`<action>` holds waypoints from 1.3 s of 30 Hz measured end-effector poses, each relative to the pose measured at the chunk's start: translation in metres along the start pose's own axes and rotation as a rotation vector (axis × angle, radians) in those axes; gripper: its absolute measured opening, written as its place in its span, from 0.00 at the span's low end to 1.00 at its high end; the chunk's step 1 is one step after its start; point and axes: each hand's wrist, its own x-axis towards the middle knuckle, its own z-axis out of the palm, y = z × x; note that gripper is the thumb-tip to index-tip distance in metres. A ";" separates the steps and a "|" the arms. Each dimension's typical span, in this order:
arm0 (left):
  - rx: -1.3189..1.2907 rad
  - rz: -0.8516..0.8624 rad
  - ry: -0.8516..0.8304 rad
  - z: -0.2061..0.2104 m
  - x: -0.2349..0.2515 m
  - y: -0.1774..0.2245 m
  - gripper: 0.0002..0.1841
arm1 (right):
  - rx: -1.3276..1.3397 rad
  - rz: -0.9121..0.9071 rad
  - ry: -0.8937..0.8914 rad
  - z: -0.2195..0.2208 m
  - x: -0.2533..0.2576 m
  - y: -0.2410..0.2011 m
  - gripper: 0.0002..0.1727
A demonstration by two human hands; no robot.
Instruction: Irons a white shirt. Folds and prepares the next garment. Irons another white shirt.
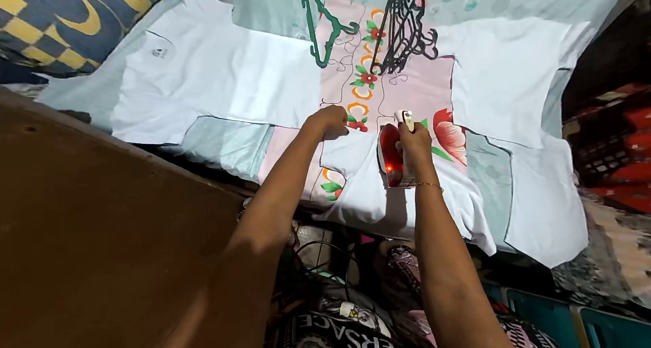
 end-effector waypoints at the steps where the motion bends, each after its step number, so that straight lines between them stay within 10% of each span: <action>1: -0.010 0.004 -0.003 -0.001 -0.001 -0.005 0.16 | 0.000 -0.001 -0.035 -0.003 -0.003 0.002 0.27; 8: -0.109 0.011 0.151 0.007 0.000 -0.023 0.16 | -0.053 0.007 -0.221 -0.039 -0.046 0.014 0.19; 21: -0.139 -0.056 0.237 0.018 0.000 -0.027 0.15 | -0.116 -0.033 0.032 0.017 0.000 -0.012 0.27; 39: -0.302 -0.001 0.340 0.012 -0.020 -0.027 0.10 | -0.088 -0.164 -0.305 -0.006 -0.042 -0.029 0.18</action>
